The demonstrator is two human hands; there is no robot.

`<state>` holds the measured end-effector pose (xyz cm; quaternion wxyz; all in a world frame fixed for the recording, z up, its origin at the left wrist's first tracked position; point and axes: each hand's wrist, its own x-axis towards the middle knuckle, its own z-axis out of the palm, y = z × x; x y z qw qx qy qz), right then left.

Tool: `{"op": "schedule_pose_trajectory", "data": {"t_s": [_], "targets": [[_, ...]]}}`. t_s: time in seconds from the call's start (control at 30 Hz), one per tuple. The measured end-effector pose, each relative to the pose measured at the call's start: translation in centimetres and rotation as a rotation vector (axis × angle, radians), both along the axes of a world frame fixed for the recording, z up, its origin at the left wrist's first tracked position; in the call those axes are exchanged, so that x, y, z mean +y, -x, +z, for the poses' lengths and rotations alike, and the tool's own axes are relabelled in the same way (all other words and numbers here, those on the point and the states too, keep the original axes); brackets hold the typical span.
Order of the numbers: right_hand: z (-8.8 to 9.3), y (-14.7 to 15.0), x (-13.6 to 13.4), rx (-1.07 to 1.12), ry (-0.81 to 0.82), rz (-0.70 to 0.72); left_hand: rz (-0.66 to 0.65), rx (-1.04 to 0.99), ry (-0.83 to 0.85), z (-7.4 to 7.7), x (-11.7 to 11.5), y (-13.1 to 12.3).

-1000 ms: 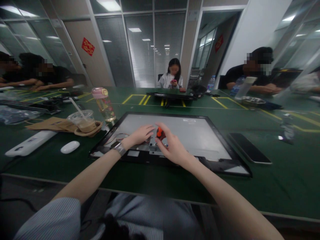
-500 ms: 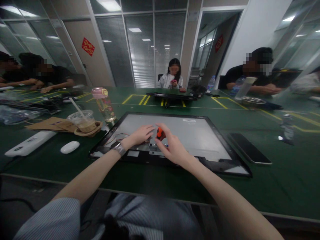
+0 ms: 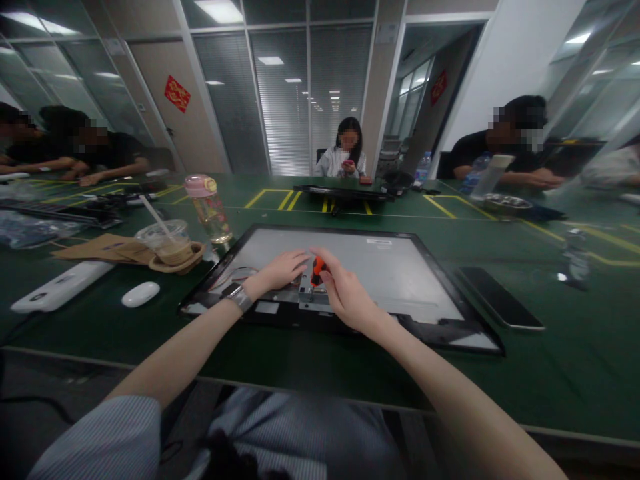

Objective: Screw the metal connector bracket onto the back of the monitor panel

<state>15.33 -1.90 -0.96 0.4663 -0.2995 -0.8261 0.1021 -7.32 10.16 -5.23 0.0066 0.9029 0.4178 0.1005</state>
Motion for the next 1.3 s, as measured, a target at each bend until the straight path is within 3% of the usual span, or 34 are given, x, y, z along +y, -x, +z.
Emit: {"op": "schedule_pose_trajectory", "data": {"t_s": [0.67, 1.3], "targets": [[0.69, 0.2, -0.33, -0.011, -0.01, 0.014, -0.012, 0.015, -0.011, 0.13, -0.1, 0.03], [0.28, 0.07, 0.27, 0.021, -0.015, -0.023, -0.014, 0.014, -0.016, 0.17, -0.26, -0.08]]}}
